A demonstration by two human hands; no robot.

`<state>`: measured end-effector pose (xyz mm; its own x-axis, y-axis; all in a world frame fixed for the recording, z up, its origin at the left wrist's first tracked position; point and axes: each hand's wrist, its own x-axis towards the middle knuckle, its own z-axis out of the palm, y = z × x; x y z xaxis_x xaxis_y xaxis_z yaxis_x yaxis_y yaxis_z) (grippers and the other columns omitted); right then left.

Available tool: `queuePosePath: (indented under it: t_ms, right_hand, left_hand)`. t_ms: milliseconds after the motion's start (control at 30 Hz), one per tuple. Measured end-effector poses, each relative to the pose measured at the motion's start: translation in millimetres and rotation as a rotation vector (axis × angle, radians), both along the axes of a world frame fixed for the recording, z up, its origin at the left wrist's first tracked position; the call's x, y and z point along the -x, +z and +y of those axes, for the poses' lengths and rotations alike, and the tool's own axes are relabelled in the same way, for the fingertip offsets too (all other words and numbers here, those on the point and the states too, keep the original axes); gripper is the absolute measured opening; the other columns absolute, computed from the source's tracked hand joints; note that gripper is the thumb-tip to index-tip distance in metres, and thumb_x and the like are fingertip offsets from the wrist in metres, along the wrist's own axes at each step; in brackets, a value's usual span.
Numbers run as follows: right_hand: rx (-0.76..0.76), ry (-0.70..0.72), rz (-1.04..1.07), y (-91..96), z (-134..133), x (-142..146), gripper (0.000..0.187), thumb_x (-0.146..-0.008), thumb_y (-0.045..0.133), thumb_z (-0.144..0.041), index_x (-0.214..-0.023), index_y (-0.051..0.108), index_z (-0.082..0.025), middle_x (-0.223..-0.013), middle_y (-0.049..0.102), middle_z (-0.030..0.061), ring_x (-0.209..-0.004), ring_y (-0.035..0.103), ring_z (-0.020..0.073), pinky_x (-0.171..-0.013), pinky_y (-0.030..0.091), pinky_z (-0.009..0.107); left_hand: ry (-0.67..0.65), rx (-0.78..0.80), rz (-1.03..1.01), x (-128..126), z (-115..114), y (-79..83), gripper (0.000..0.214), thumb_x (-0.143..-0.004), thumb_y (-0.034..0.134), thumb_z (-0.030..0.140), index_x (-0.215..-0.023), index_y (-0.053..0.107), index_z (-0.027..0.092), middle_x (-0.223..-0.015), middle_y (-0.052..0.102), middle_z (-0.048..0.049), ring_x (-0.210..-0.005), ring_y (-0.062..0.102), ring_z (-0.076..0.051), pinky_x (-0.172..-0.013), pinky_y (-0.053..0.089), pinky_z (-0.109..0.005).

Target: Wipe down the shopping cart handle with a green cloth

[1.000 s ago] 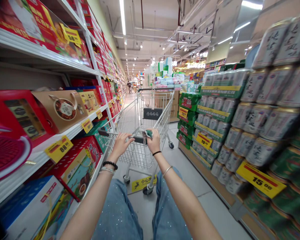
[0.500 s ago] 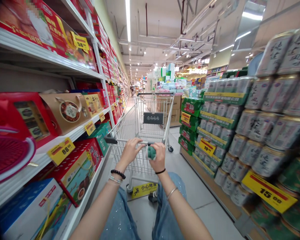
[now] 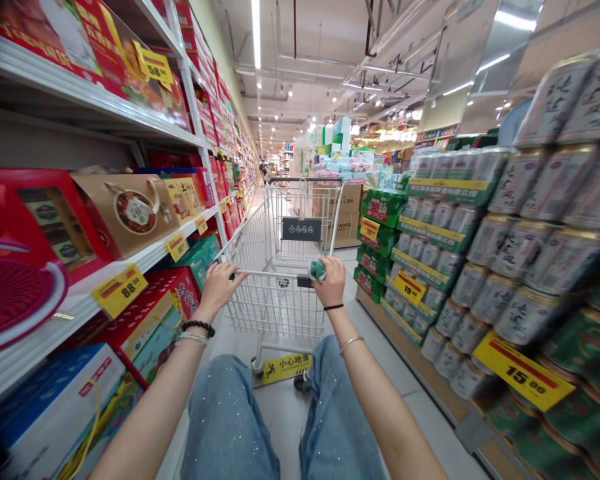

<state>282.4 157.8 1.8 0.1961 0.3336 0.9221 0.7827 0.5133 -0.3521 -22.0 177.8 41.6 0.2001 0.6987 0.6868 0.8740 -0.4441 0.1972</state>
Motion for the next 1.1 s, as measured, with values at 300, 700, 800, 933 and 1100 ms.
queuePosePath:
  t_ms: [300,700,800,933,1100]
  right_hand:
    - [0.023,-0.050,0.045,5.6,3.6,-33.0,0.048,-0.078,0.054,-0.024,-0.125,0.052,-0.018,-0.126,0.053,0.0155,-0.135,0.038,0.0325,-0.112,0.033,0.056]
    - [0.046,0.683,1.315,26.9,-30.4,-7.1,0.017,-0.073,0.064,-0.037,-0.082,0.061,-0.022,-0.075,0.068,-0.0038,-0.069,0.064,0.0129,-0.072,0.056,0.028]
    - [0.358,1.108,1.394,32.8,-45.1,11.2,0.023,-0.078,0.062,-0.042,-0.085,0.066,-0.020,-0.079,0.073,0.0015,-0.074,0.069,0.0164,-0.070,0.059,0.031]
    - [0.616,1.381,1.329,32.5,-61.9,33.4,0.031,-0.084,0.060,-0.045,-0.098,0.070,-0.019,-0.089,0.076,0.0056,-0.088,0.071,0.0212,-0.077,0.061,0.036]
    - [0.668,1.474,1.404,14.2,-75.6,56.6,0.027,-0.088,0.059,-0.038,-0.103,0.071,-0.019,-0.085,0.076,0.0006,-0.076,0.070,0.0117,-0.073,0.058,0.021]
  left_hand:
    - [0.071,-0.036,-0.013,-39.4,-17.6,-5.0,0.036,-0.092,0.049,0.054,-0.089,0.068,0.023,-0.095,0.069,-0.0082,-0.101,0.058,-0.027,-0.107,0.032,-0.047]
    - [0.023,0.021,-0.068,-60.3,-29.6,-6.4,0.019,-0.089,0.057,0.032,-0.101,0.068,0.023,-0.105,0.070,-0.0091,-0.110,0.058,-0.029,-0.113,0.027,-0.052]
    - [-0.067,0.022,-0.220,-72.5,-44.6,-6.9,0.021,-0.087,0.059,0.027,-0.106,0.066,0.023,-0.114,0.067,-0.0088,-0.116,0.057,-0.028,-0.117,0.022,-0.055]
    - [-0.458,0.124,-0.442,-95.5,-79.3,-15.1,0.031,-0.087,0.061,0.033,-0.117,0.061,0.025,-0.127,0.061,-0.0084,-0.124,0.054,-0.024,-0.112,0.037,-0.046]
    - [-0.653,0.365,-0.706,-113.4,-109.6,-32.4,0.039,-0.085,0.063,0.037,-0.121,0.057,0.023,-0.135,0.057,-0.0115,-0.124,0.055,-0.023,-0.100,0.049,-0.039]
